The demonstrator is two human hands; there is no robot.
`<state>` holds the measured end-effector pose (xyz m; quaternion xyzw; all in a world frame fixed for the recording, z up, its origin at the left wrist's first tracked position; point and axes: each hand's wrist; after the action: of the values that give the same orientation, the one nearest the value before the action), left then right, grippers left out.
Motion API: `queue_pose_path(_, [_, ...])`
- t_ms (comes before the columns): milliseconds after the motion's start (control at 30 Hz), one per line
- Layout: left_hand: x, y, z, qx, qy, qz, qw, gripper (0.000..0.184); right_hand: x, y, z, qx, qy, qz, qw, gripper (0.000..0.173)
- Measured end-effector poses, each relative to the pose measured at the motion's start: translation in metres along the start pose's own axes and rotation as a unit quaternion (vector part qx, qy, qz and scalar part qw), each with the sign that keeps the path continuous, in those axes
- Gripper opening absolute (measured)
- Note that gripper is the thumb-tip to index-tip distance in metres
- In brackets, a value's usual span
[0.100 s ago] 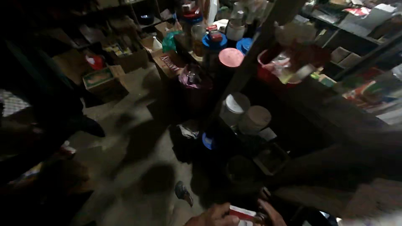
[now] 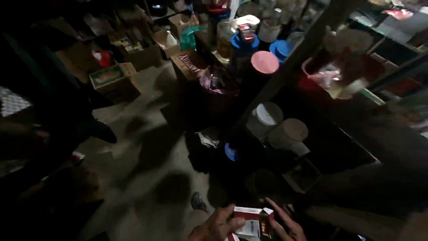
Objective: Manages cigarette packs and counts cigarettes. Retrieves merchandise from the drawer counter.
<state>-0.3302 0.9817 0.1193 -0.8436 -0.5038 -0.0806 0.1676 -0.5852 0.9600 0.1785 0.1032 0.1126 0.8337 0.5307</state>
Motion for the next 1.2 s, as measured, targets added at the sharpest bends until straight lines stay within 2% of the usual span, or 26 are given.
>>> queue_pose_path(33, [0.012, 0.024, -0.005, 0.003, -0.007, -0.044, 0.999, 0.039, -0.028, -0.023, 0.006, -0.042, -0.005, 0.017, 0.999, 0.046])
queue_pose_path(100, [0.031, 0.065, -0.005, -0.014, -0.016, -0.161, 0.987, 0.040, -0.074, -0.071, 0.018, -0.074, -0.013, 0.037, 0.996, 0.040])
queue_pose_path(200, [0.046, 0.110, -0.002, -0.070, -0.004, -0.322, 0.944, 0.045, -0.128, -0.142, 0.023, -0.001, 0.019, 0.012, 1.000, 0.043])
queue_pose_path(333, [0.047, 0.158, -0.017, -0.064, 0.002, -0.416, 0.907, 0.043, -0.192, -0.198, 0.014, 0.109, 0.173, -0.003, 0.979, 0.052])
queue_pose_path(433, [0.033, 0.202, -0.028, -0.055, -0.024, -0.428, 0.902, 0.043, -0.248, -0.206, 0.018, 0.089, 0.214, 0.023, 0.972, 0.050])
queue_pose_path(500, [0.016, 0.239, -0.029, -0.062, -0.026, -0.405, 0.912, 0.048, -0.299, -0.199, 0.026, 0.073, 0.223, 0.029, 0.972, 0.048])
queue_pose_path(600, [-0.012, 0.301, -0.024, -0.058, -0.008, -0.335, 0.940, 0.043, -0.402, -0.167, 0.051, 0.183, 0.276, -0.037, 0.943, 0.045])
queue_pose_path(700, [-0.028, 0.363, -0.027, -0.063, 0.038, -0.296, 0.952, 0.037, -0.521, -0.114, 0.093, 0.356, 0.310, -0.122, 0.873, 0.037])
queue_pose_path(833, [-0.033, 0.422, -0.053, -0.068, 0.103, -0.253, 0.960, 0.032, -0.666, -0.035, 0.130, 0.532, 0.228, -0.217, 0.786, 0.045])
queue_pose_path(900, [-0.038, 0.442, -0.092, -0.065, 0.148, -0.256, 0.953, 0.033, -0.720, -0.016, 0.144, 0.572, 0.150, -0.236, 0.771, 0.049])
queue_pose_path(933, [-0.043, 0.455, -0.105, -0.069, 0.156, -0.257, 0.951, 0.034, -0.740, -0.017, 0.156, 0.588, 0.082, -0.229, 0.771, 0.048])
queue_pose_path(967, [-0.046, 0.472, -0.107, -0.073, 0.152, -0.248, 0.954, 0.034, -0.757, -0.025, 0.173, 0.593, -0.017, -0.215, 0.776, 0.048])
queue_pose_path(1000, [-0.049, 0.490, -0.105, -0.061, 0.147, -0.229, 0.960, 0.033, -0.775, -0.036, 0.194, 0.585, -0.157, -0.177, 0.776, 0.048])
queue_pose_path(1033, [-0.052, 0.507, -0.102, -0.048, 0.135, -0.215, 0.966, 0.032, -0.794, -0.030, 0.193, 0.576, -0.227, -0.160, 0.769, 0.050])
queue_pose_path(1067, [-0.057, 0.524, -0.099, -0.039, 0.112, -0.211, 0.970, 0.032, -0.799, 0.000, 0.146, 0.590, -0.066, -0.240, 0.768, 0.048])
queue_pose_path(1133, [-0.066, 0.560, -0.097, -0.041, 0.078, -0.211, 0.974, 0.035, -0.810, 0.033, 0.115, 0.574, -0.010, -0.241, 0.782, 0.056])
queue_pose_path(1167, [-0.069, 0.579, -0.097, -0.045, 0.073, -0.214, 0.973, 0.037, -0.810, 0.031, 0.115, 0.602, -0.005, -0.236, 0.763, 0.056])
queue_pose_path(1200, [-0.072, 0.599, -0.102, -0.047, 0.087, -0.213, 0.972, 0.039, -0.808, 0.018, 0.122, 0.668, 0.001, -0.230, 0.707, 0.052])
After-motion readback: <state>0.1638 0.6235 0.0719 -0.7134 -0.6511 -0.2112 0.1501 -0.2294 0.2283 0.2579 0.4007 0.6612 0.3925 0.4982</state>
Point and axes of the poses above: each hand's wrist, its own x-axis away from the middle knuckle, its own y-axis out of the back of the hand, z = x × y, and after that the axes turned 7 degrees about y, right-handed
